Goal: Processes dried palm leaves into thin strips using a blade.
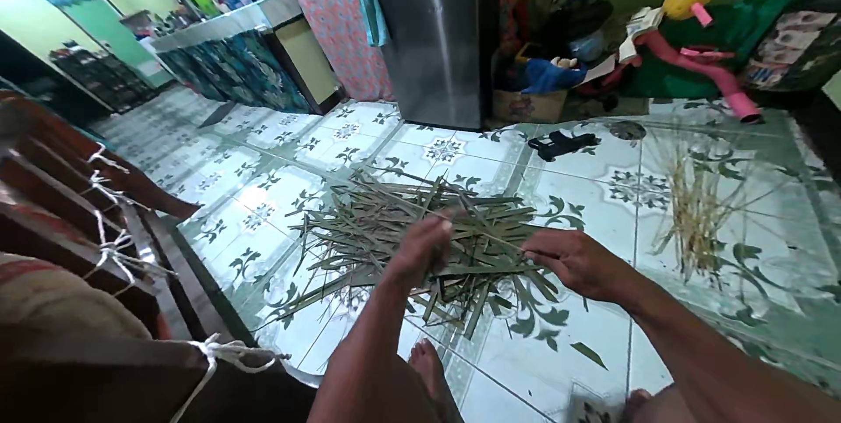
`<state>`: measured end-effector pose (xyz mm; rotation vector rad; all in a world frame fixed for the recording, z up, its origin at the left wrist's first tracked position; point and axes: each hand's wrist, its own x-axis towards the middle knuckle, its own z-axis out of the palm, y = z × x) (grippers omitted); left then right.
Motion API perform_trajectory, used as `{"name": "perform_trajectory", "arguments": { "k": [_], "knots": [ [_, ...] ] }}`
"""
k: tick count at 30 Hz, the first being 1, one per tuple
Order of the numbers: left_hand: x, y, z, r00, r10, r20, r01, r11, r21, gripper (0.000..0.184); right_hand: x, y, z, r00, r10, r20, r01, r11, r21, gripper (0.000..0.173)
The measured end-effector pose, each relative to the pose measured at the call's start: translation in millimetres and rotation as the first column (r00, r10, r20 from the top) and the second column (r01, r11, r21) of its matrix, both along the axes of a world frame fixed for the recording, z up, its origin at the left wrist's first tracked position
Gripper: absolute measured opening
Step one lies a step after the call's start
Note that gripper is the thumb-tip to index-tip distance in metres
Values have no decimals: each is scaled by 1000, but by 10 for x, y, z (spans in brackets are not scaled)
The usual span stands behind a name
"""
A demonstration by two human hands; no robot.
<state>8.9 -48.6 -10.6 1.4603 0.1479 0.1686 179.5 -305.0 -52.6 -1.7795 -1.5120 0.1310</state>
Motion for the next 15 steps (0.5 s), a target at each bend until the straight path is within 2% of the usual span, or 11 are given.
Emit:
{"name": "perform_trajectory", "arguments": {
  "k": [1, 2, 5, 7, 9, 11, 12, 13, 15],
  "knots": [
    [0, -73, 30, 999, -38, -16, 38, 998, 59, 39, 0, -6, 11, 999, 14, -36, -15, 1000, -18, 24],
    [-22, -50, 58, 1000, -13, 20, 12, 999, 52, 36, 1, -24, 24, 996, 29, -79, -32, 999, -41, 25],
    [-139, 375, 137, 949, 214, 233, -174, 968, -182, 39, 32, -61, 16, 987, 71, -145, -85, 992, -94, 26],
    [-149, 493, 112, 930, 263, 256, -214, 955, -205, 42, 41, -55, 7, 980, 78, -183, -100, 989, -112, 27],
    [-91, 229, 2, 981, 154, 118, -148, 987, -60, 41, 8, -17, 25, 969, 79, -233, -113, 984, -135, 30],
    [20, -186, -81, 996, -67, -66, 74, 991, 110, 37, -58, 44, 57, 958, 107, -268, -143, 982, -121, 32],
    [63, -307, -88, 986, -139, -94, 152, 977, 147, 35, -82, 68, 70, 952, 119, -283, -156, 981, -113, 33],
    [77, -332, -65, 988, -141, -70, 149, 980, 131, 36, -95, 82, 75, 948, 127, -291, -166, 979, -114, 33],
    [40, -130, 8, 998, -3, 56, 3, 1000, 5, 39, -99, 79, 60, 943, 139, -302, -187, 973, -137, 33]
  ]
}}
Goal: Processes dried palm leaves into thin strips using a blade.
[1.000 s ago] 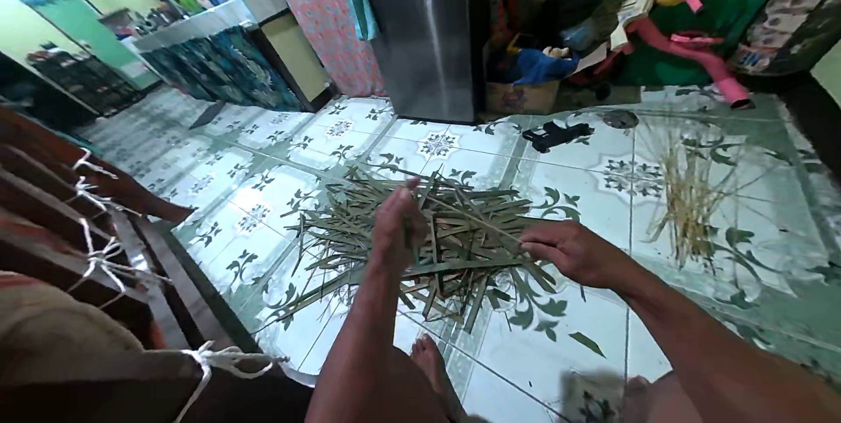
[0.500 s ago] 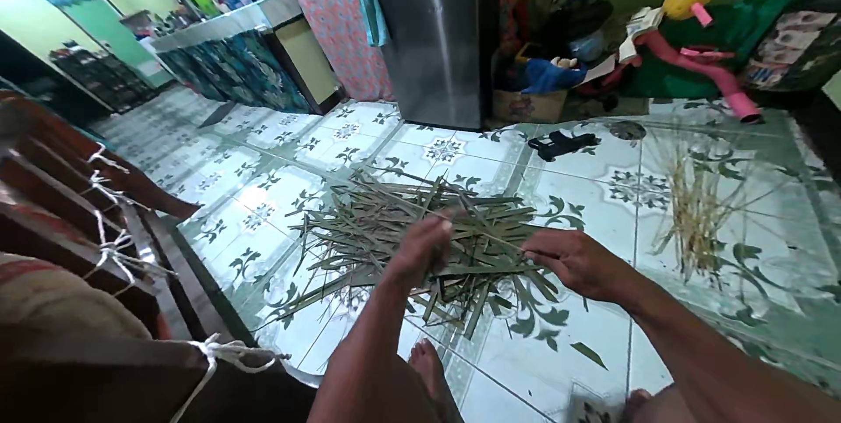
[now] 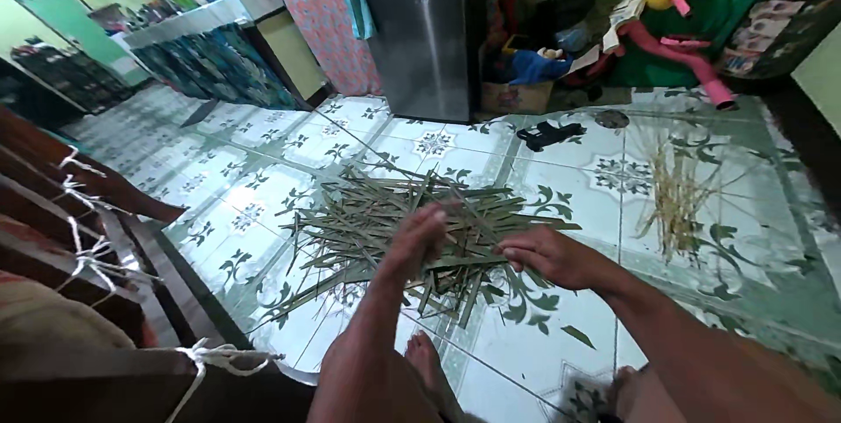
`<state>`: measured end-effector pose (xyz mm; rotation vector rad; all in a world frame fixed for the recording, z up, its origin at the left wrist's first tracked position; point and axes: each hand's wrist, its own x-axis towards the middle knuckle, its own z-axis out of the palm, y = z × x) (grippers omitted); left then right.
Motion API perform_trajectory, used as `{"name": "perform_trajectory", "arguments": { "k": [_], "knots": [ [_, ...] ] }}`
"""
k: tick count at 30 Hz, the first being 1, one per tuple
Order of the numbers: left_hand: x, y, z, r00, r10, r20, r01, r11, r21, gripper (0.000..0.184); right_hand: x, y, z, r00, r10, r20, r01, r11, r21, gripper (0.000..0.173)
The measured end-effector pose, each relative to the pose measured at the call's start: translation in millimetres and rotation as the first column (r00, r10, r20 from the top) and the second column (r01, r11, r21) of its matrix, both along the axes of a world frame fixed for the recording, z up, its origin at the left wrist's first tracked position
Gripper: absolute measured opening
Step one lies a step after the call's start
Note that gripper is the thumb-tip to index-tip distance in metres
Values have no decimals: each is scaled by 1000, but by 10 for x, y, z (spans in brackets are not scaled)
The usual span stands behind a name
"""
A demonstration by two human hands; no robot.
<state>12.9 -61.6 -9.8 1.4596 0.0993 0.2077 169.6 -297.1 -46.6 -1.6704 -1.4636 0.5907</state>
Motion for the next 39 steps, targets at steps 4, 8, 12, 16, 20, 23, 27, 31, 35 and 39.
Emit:
{"name": "perform_trajectory", "arguments": {
  "k": [4, 8, 12, 16, 20, 23, 27, 31, 35, 39],
  "knots": [
    [-9, 220, -17, 994, 112, -18, -112, 994, -5, 41, -7, -6, -13, 999, -33, 33, 35, 999, -31, 32],
    [57, -129, -18, 982, -41, -185, 70, 986, 152, 35, -20, 6, -16, 973, -133, 186, 125, 991, 53, 29],
    [34, 267, 39, 988, 152, 1, -152, 985, -80, 41, 41, -44, -38, 968, -120, 220, 113, 993, 48, 29],
    [73, 113, -58, 991, 130, -43, -133, 986, -96, 42, 40, 10, -36, 978, -107, 178, 120, 990, -67, 31],
    [155, -228, -205, 992, 19, -123, -27, 998, -59, 42, -20, 86, 84, 969, -215, -121, 203, 973, -108, 34],
    [185, -417, -237, 988, -42, -148, 37, 999, -38, 42, -42, 109, 115, 894, -251, -372, 217, 967, -131, 29],
    [209, -542, -238, 976, -103, -192, 107, 994, 7, 39, -41, 118, 72, 872, -287, -397, 272, 958, -94, 26],
    [225, -353, -155, 993, 15, -119, -25, 997, -78, 42, -37, 62, 103, 908, -243, -343, 247, 969, -34, 28],
    [235, -232, -165, 993, 43, -112, -58, 989, -136, 44, -45, 52, 103, 920, -235, -314, 250, 968, 5, 26],
    [195, -366, -167, 989, -69, -135, 57, 994, -90, 43, -47, 46, 94, 946, -232, -228, 248, 968, 47, 25]
  ]
}}
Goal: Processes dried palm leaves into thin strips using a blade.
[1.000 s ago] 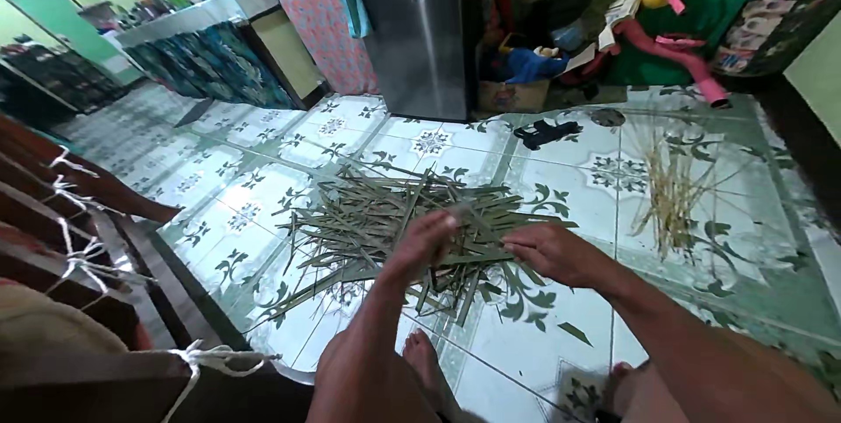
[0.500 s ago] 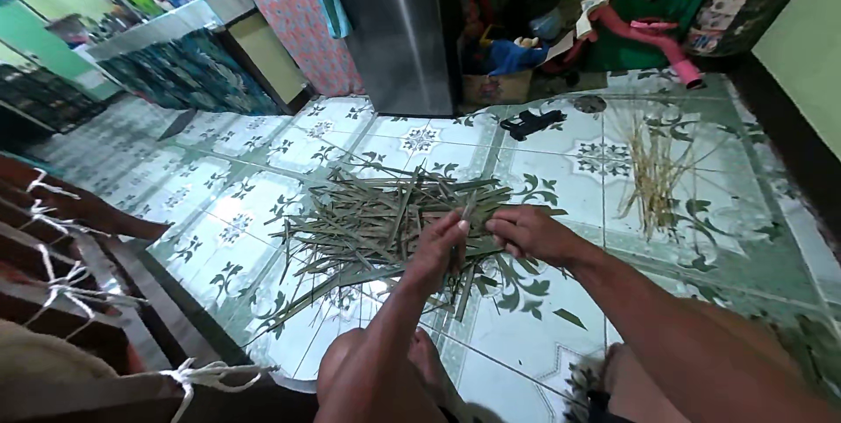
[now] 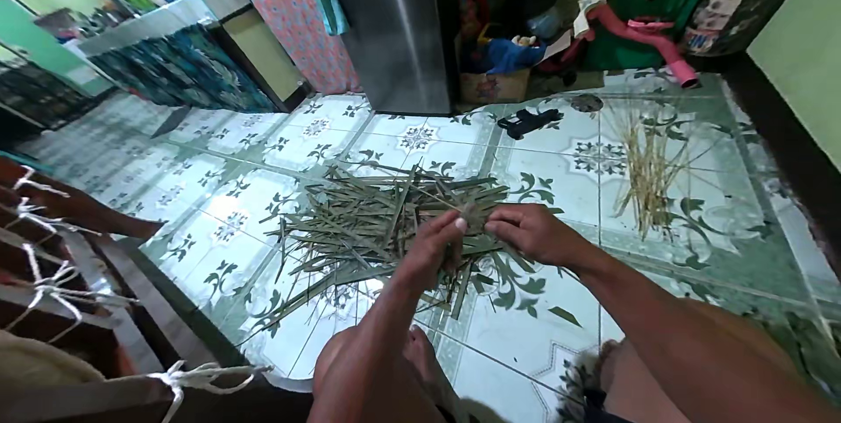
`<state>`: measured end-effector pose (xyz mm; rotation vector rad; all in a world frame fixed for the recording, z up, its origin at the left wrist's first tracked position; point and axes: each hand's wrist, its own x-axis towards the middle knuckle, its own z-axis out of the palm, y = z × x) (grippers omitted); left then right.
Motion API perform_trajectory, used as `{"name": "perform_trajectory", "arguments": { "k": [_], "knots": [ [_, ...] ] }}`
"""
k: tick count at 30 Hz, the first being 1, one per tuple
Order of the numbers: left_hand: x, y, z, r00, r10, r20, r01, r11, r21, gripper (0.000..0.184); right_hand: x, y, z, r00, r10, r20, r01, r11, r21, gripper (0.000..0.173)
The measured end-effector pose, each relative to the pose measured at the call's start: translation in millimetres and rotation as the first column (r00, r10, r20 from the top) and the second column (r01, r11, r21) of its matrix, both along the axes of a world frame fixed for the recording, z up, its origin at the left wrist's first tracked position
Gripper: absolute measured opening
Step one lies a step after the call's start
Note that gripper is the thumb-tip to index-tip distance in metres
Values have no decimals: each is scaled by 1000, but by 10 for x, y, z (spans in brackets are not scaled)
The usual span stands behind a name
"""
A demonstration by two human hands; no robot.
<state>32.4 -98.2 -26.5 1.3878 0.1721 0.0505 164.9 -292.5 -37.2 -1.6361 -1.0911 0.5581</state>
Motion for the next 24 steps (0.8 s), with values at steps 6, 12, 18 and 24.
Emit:
{"name": "perform_trajectory", "arguments": {
  "k": [6, 12, 18, 24],
  "knots": [
    [-55, 363, 5, 987, 115, 109, -92, 976, -196, 51, 6, -68, 5, 998, 68, -4, -68, 998, 13, 27],
    [-135, 314, 139, 987, 77, 142, -58, 989, -134, 51, 24, -128, 29, 985, 160, -56, -161, 987, -7, 27],
    [-136, 113, 52, 999, -36, -5, 36, 999, 19, 43, 42, -96, -2, 984, 177, 38, -177, 984, -1, 29],
    [-190, 527, 216, 973, 149, 178, -123, 981, -150, 50, 143, -186, -42, 973, 178, 146, -183, 983, 22, 28]
  ]
}}
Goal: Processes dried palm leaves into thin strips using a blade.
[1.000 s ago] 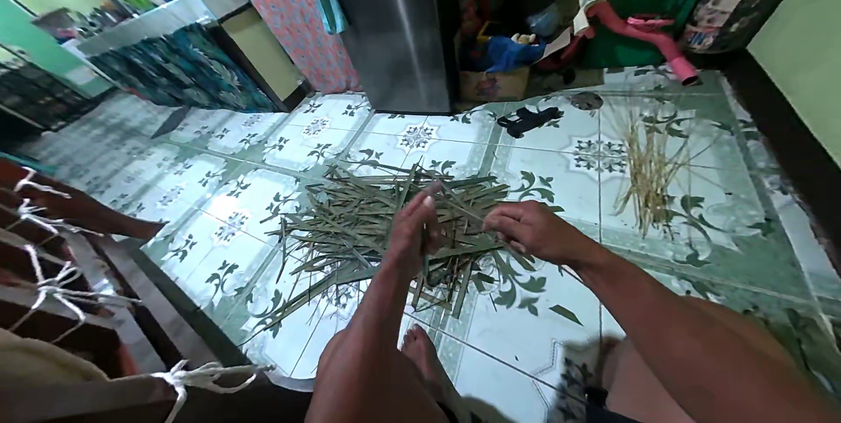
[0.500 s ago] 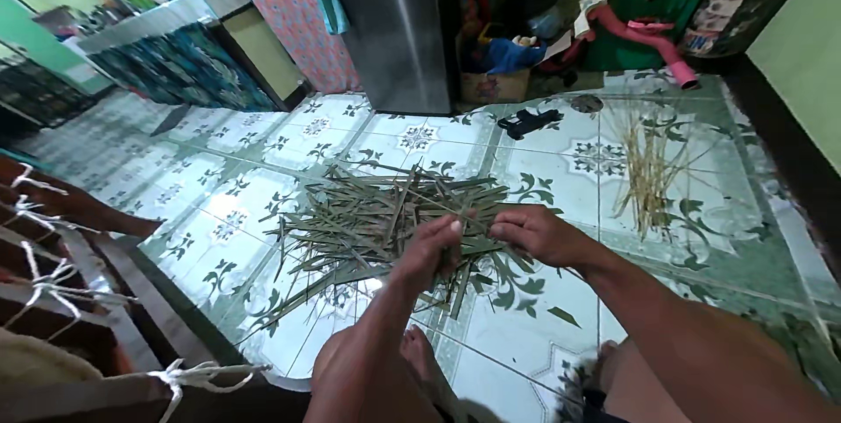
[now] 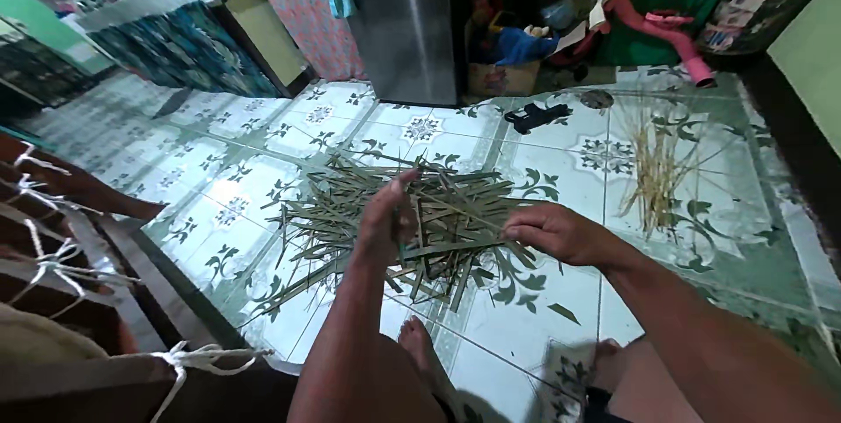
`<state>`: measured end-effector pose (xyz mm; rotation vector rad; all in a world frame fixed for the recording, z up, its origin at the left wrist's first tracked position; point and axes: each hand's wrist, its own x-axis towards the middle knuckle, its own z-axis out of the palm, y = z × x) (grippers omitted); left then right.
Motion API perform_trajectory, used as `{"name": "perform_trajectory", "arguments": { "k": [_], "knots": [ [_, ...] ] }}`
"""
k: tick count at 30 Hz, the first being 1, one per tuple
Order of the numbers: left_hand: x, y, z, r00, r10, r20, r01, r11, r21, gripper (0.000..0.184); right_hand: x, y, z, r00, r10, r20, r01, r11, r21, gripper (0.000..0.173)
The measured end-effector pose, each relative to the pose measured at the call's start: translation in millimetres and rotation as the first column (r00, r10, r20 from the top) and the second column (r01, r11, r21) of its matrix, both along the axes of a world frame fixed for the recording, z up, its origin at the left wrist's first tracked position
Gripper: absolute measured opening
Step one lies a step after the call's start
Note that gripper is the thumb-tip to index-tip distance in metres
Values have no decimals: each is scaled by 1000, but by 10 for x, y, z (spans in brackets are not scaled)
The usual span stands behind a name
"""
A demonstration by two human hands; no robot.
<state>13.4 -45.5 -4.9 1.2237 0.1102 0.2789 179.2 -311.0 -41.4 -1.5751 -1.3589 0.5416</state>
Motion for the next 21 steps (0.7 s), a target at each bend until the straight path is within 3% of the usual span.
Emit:
{"name": "perform_trajectory", "arguments": {
  "k": [5, 8, 12, 17, 21],
  "knots": [
    [74, -245, -111, 998, 14, -66, -12, 999, 32, 43, -71, 89, 102, 960, -97, -263, 53, 984, -170, 28],
    [139, -410, -206, 993, -16, -113, 26, 996, 90, 43, -114, 199, 117, 946, -136, -294, 96, 985, -146, 27],
    [163, -472, -202, 989, -27, -144, 45, 992, 117, 42, -84, 282, 79, 973, -152, -172, 138, 987, -87, 22],
    [130, -208, -72, 995, 87, -55, -88, 996, -13, 46, -15, 205, 35, 975, -208, 74, 204, 977, 56, 25],
    [203, -424, -183, 985, -61, -161, 78, 992, 99, 45, -18, 241, 34, 968, -216, 130, 207, 975, 76, 25]
  ]
}}
